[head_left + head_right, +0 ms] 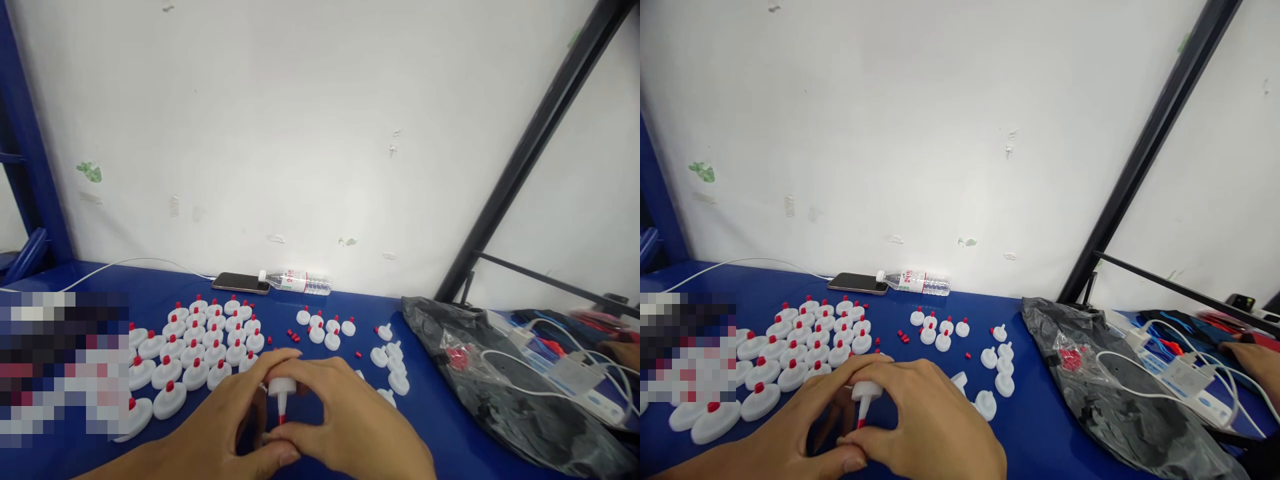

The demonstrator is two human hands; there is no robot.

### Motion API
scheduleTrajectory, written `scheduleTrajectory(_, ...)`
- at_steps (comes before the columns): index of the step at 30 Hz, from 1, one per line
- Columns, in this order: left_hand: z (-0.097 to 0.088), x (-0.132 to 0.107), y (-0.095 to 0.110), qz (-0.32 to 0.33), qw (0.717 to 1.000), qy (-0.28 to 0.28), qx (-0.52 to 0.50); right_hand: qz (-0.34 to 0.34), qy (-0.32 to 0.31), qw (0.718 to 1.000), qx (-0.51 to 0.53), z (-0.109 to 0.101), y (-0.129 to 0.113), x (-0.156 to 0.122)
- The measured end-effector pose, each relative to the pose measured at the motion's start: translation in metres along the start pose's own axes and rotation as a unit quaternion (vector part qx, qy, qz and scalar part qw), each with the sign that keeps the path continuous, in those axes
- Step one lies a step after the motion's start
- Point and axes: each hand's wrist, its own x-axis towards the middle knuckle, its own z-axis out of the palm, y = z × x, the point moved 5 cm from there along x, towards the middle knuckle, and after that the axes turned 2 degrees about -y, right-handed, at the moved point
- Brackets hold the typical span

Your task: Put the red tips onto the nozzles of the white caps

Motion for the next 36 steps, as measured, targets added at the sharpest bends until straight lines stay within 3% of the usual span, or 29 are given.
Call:
scheduleTrajectory(6,0.005,-0.005,0.002,-0.019,0.997,0.031,0.063,0.026,0.018,0.999,-0.03,0.003,0.01,0.003)
scheduleTrajectory(12,0.006,0.003,0.001,0.012,0.998,0.017,0.056,0.067,0.052,0.994,-0.066,-0.003,0.02,0.005)
scheduleTrajectory(20,0.013,0.009,-0.006,0.023,0.995,-0.024,0.089,0.044,0.043,0.992,-0.114,0.002,0.022,0.005)
scheduleTrajectory(27,0.011,0.007,0.005,0.03,0.992,-0.032,0.119,0.087,0.033,0.986,-0.139,0.005,0.038,0.009)
scheduleTrajectory(33,0.005,0.003,0.03,0.14,0.982,-0.03,0.121,0.172,0.047,0.963,-0.202,-0.006,0.044,0.013)
scheduleTrajectory(36,0.005,0.002,0.043,0.148,0.978,-0.062,0.135,0.15,0.051,0.97,-0.186,-0.004,0.043,0.009)
